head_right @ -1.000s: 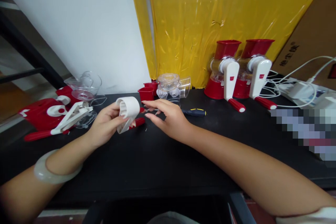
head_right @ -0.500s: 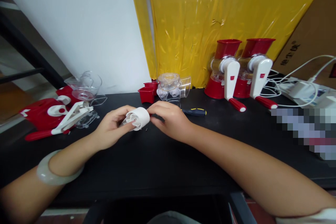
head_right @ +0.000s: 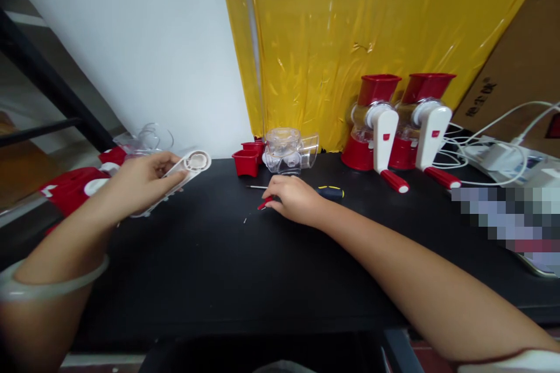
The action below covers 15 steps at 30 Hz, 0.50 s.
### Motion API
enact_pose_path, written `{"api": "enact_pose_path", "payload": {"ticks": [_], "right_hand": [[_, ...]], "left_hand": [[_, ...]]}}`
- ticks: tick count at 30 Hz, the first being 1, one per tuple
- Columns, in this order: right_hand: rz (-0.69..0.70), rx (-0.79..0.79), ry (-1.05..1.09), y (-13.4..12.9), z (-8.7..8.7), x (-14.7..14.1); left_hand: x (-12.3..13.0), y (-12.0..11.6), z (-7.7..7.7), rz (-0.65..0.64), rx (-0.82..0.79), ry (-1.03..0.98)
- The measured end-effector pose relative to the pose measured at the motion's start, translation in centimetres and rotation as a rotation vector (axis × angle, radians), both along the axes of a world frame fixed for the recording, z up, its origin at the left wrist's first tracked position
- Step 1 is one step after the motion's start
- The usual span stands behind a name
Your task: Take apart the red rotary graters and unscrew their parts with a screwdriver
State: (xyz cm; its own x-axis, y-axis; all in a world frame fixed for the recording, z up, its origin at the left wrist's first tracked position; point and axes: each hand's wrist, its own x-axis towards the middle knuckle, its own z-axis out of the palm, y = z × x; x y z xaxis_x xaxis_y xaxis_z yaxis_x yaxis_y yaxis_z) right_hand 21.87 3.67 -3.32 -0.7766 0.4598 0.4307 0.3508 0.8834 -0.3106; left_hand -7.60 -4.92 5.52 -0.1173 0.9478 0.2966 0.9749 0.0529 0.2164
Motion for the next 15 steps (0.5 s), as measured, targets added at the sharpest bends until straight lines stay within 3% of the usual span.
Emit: {"api": "enact_pose_path", "payload": {"ticks": [4,8,15], "right_hand": [[0.051,-0.026,-0.135,-0.5,0.6,0.1],[0.082,-0.047,-0.127,-0.7,0.7,0.1],[0.148,-0.084,-0.075,-1.1,0.5,-0.2]], "left_hand": [[-1.4,-0.9,0.1,0.095,-0.132,0.2],[-2.9,-1.9,-1.7,0.184,-0.222,0.323],[-3.6,-3.5,-4.1,0.181,-0.237,0.42]]}}
